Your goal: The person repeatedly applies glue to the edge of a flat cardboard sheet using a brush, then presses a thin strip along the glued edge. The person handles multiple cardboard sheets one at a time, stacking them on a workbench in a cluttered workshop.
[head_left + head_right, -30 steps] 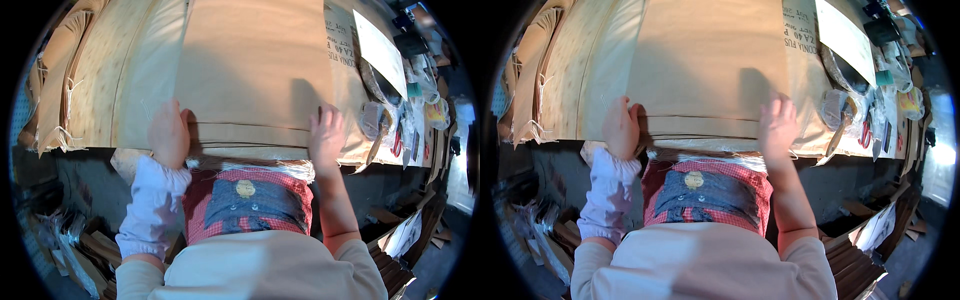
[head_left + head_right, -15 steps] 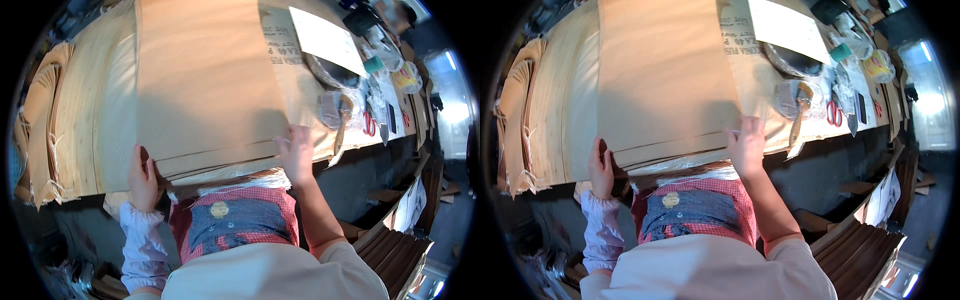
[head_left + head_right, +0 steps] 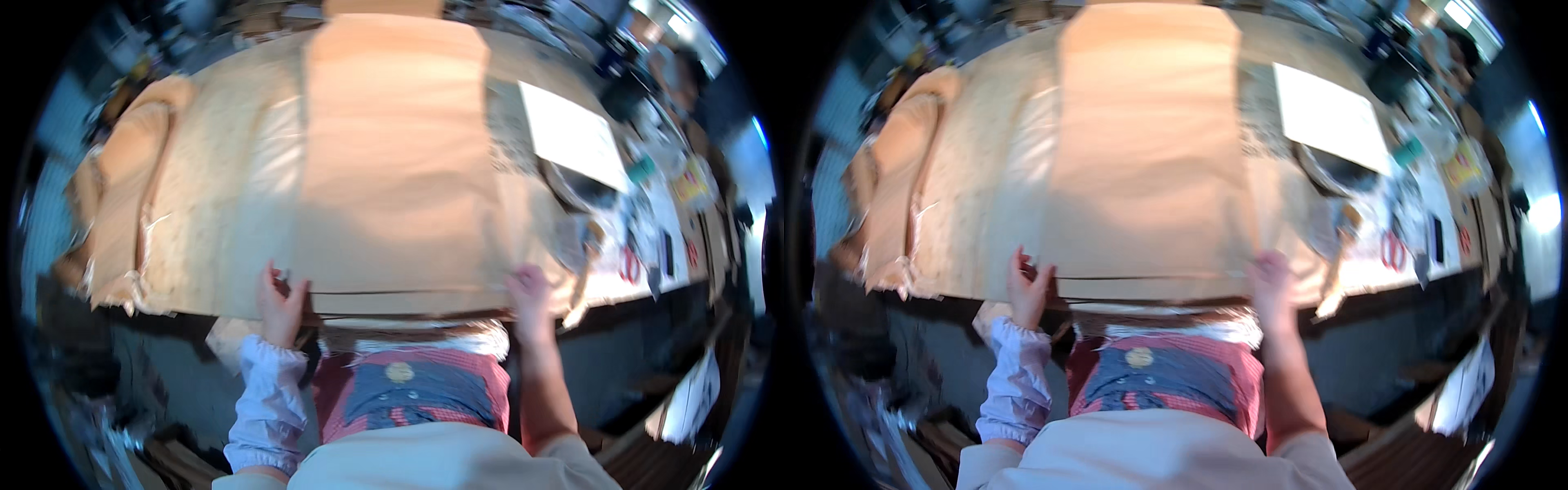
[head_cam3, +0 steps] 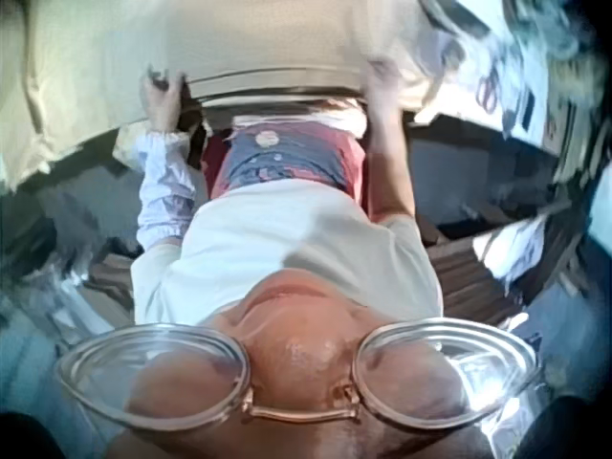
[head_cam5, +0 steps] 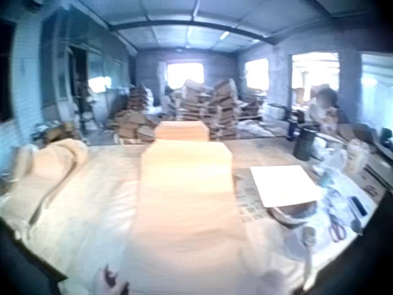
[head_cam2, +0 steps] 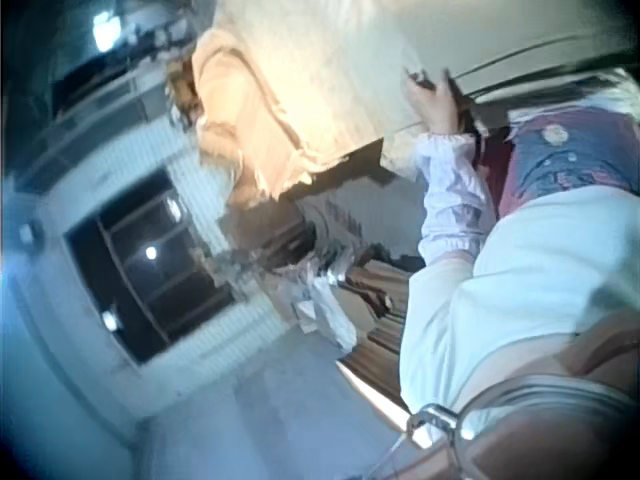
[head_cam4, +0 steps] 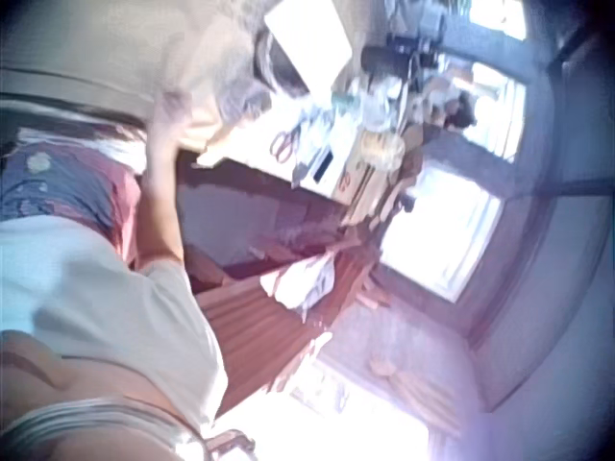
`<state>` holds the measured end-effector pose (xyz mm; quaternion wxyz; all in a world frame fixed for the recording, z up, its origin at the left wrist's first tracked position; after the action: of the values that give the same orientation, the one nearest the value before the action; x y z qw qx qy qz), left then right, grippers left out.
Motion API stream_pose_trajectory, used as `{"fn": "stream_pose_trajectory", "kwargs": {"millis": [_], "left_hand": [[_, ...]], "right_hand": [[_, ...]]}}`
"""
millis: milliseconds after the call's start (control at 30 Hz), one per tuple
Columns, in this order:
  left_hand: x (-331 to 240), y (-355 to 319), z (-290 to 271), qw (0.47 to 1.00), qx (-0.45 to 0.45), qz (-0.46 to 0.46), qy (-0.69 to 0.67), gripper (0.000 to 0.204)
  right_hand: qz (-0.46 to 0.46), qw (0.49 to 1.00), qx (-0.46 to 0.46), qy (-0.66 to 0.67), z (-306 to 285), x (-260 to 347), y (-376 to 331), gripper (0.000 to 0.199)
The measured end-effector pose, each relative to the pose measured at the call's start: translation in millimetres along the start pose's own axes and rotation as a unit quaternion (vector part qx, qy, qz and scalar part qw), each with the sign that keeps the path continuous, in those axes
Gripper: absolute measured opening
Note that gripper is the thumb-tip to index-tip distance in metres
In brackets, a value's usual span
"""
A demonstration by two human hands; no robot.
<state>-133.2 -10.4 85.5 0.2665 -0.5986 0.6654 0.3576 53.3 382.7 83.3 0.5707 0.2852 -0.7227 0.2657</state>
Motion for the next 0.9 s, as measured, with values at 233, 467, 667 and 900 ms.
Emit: {"fn": "stream_pose_trajectory", "kwargs": {"millis": [233,467,667,900], "left_hand": [[-6.8,-44.0,-42.0,0.96,0.119,-0.15,-0.204,0.019],[16.0,-22.8,-143.5,0.958,0.014,-0.017,0.287,0.025],[83.0,-3.2,-192.9,0.988,-0.133,0.024,0.077,0.013],[185.6,87.3,-317.4,0.984,-0.072,-0.119,0.111,0.026]], "right_hand": [[-0.085,0.935,0.118,-0.323,20.9,30.0,-20.2,0.023],[-0.119,0.905,0.269,-0.307,134.6,62.0,-28.7,0.017],[0.03,0.915,0.39,-0.102,187.5,71.3,-47.5,0.018],[-0.029,0.854,0.517,-0.057,274.1,92.4,-76.6,0.031]]}}
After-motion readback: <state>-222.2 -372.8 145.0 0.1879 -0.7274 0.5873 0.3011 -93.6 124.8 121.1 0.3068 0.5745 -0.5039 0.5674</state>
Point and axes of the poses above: each hand's wrist, its own y-axis towards the middle knuckle, its own z-axis out of the palm, x = y × z, the point moved 4 cm from there along y, towards the middle knuckle, and after that the axes turned 1 degree about -y, right-handed, at the moved point
